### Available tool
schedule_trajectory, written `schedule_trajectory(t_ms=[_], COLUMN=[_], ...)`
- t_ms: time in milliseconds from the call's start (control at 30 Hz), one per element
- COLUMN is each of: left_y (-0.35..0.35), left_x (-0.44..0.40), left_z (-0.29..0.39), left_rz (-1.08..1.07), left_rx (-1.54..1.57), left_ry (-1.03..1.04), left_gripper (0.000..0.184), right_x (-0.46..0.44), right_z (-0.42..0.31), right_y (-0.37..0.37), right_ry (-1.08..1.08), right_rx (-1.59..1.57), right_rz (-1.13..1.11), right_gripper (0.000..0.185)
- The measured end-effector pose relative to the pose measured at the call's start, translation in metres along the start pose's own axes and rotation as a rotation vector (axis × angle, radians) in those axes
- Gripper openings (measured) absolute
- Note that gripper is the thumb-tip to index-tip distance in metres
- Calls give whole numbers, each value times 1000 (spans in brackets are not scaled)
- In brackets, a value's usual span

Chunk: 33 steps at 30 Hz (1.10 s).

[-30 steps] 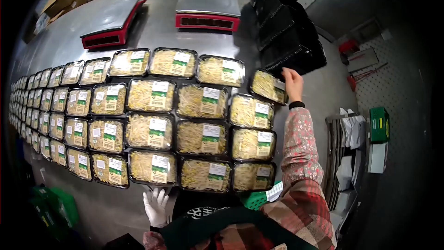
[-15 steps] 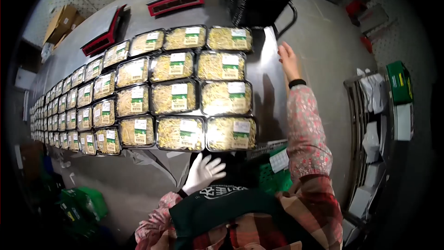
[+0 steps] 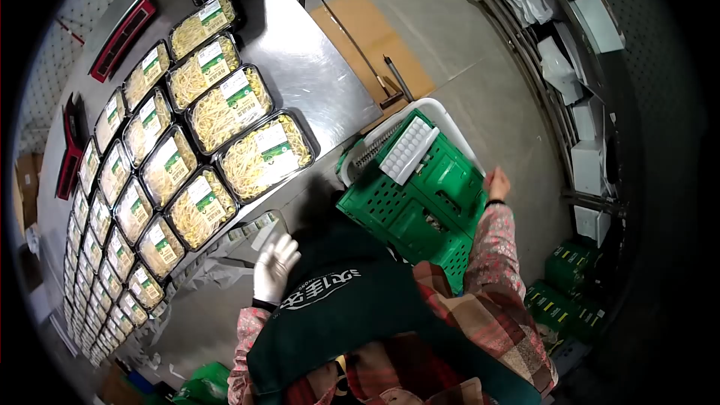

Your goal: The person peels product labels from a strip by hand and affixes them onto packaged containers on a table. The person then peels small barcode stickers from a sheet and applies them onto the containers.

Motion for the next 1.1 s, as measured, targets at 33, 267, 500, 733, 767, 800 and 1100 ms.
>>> schedule_trajectory(t_ms=[33,267,500,733,767,800,1100], left_y=[-12,-66,-136,-94,-87,-83,-33], left_x=[1,34,79,77,73,67,65], left_z=[-10,-17,-17,-17,-16,-18,-15], left_rz=[50,118,220,-27,-74,-112,-151], left_rx=[-74,-174,-89,-195,-203,-212,-567], left_ry=[-56,84,253,221,215,218,605], left_gripper=[47,37,32,36,36,36,43], right_x=[12,131,198,261,267,272,309], right_z=[26,79,54,-20,-29,-36,-59], right_y=[-19,109,140,13,-4,-13,-26], right_ry=[72,-302,-286,-1059,-1185,-1248,-896], right_rx=[122,514,323,-87,-21,32,-304], right_rz=[-11,-39,-163,-72,-82,-94,-497], right_gripper=[30,72,33,17,25,30,30])
Point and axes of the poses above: each hand's wrist, its own x-axis away from the middle knuckle, its own y-axis out of the palm, z = x × y, the point moved 2 cm from there along -x, towards the middle knuckle, and after that the axes turned 14 degrees about z, right-handed, at the moved point
